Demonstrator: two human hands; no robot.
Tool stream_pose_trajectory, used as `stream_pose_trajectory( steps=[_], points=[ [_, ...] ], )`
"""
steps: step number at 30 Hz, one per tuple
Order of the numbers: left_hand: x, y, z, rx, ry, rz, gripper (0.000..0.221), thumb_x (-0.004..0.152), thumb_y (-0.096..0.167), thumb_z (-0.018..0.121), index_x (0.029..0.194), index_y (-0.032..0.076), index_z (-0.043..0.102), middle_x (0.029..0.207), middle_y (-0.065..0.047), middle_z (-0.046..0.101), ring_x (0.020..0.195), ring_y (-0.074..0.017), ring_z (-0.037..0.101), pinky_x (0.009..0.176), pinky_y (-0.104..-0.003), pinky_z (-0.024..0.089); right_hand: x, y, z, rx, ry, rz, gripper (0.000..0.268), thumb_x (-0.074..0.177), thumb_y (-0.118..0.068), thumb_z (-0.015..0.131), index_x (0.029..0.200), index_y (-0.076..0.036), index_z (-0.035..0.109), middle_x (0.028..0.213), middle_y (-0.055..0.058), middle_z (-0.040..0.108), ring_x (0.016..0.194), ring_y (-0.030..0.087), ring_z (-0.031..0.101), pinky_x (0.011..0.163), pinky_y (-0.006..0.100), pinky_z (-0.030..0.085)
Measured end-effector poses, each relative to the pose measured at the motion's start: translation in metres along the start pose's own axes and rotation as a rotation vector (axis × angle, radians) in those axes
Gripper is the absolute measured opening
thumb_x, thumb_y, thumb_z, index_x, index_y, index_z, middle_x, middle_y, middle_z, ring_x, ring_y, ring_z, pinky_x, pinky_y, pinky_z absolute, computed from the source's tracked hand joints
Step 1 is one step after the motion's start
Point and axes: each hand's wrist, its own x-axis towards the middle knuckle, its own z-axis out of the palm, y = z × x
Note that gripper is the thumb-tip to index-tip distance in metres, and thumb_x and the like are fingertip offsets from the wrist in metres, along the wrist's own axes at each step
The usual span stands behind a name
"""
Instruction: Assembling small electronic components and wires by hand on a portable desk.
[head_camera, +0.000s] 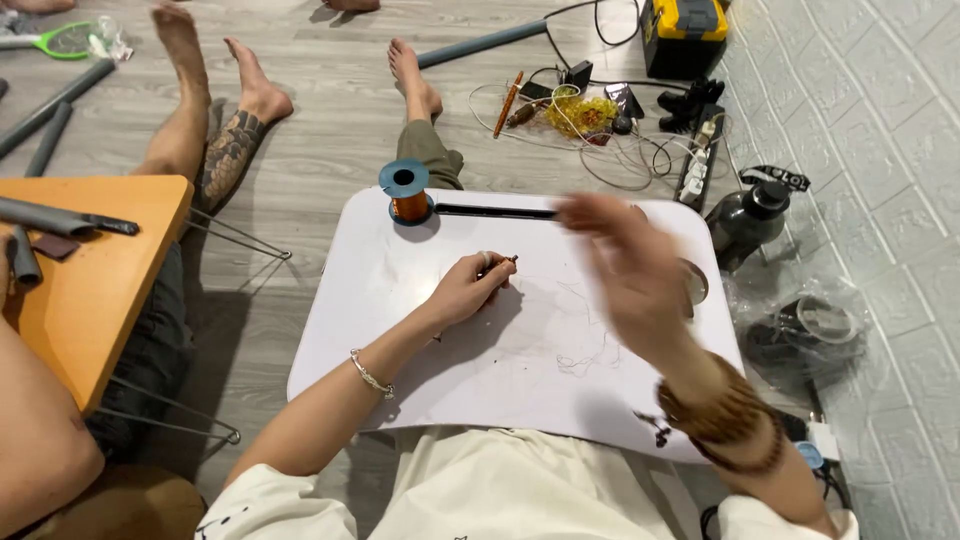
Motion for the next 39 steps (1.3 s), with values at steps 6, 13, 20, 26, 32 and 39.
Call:
stream_pose_trajectory(
  steps=[6,13,20,26,32,39],
  points=[
    [0.003,-0.008,-0.001,-0.182,-0.002,0.221,0.032,0.103,0.022,0.056,0.092,-0.006,0.066,0.063,-0.009,0.057,0.049,-0.0147,0.059,0.044,-0.025,0.046,-0.086,0.090,0.007,-0.486,-0.179,0.557,0.040,0.091,0.002,0.063,0.131,0.006,0.061,0.120,0.028,0.066,0.111,0.044,0.064,0.089,0.049,0.055],
    [0.000,-0.003,0.000,-0.298,-0.011,0.281,0.028,0.105,0.017,0.053,0.097,-0.008,0.064,0.068,-0.010,0.053,0.046,-0.0144,0.054,0.042,-0.027,0.045,-0.110,0.099,0.016,-0.562,-0.216,0.750,0.017,0.091,-0.009,0.067,0.108,-0.006,0.071,0.075,0.004,0.073,0.050,0.010,0.054,0.049,0.023,0.045],
    [0.000,0.005,-0.002,-0.426,0.057,0.213,0.030,0.103,0.017,0.054,0.089,-0.008,0.061,0.058,-0.007,0.046,0.042,-0.0143,0.050,0.040,-0.027,0.040,-0.100,0.089,0.016,-0.530,-0.248,0.670,0.005,0.091,-0.006,0.065,0.092,-0.008,0.070,0.061,0.006,0.065,0.053,0.015,0.052,0.052,0.025,0.044],
    [0.005,-0.007,-0.009,-0.158,0.008,0.159,0.031,0.097,0.015,0.060,0.110,-0.012,0.064,0.064,-0.010,0.058,0.049,-0.0161,0.056,0.048,-0.029,0.044,-0.097,0.095,0.006,-0.601,-0.402,0.577,0.007,0.089,-0.005,0.066,0.093,-0.007,0.071,0.063,0.006,0.066,0.054,0.018,0.056,0.053,0.026,0.047],
    [-0.006,0.003,-0.018,0.242,0.006,0.262,0.038,0.094,0.021,0.064,0.118,-0.009,0.066,0.077,-0.017,0.070,0.067,-0.0214,0.067,0.064,-0.033,0.054,-0.084,0.086,-0.008,-0.690,-0.615,0.507,0.009,0.094,-0.009,0.062,0.099,-0.003,0.068,0.072,0.012,0.068,0.062,0.028,0.067,0.056,0.035,0.054],
    [-0.015,0.021,-0.013,0.476,-0.038,0.357,0.037,0.098,0.021,0.056,0.123,-0.006,0.062,0.089,-0.024,0.072,0.083,-0.0386,0.073,0.074,-0.045,0.060,-0.078,0.077,-0.006,-0.813,-0.734,0.382,0.009,0.097,-0.009,0.059,0.099,-0.003,0.066,0.074,0.011,0.065,0.064,0.030,0.069,0.056,0.036,0.056]
  ],
)
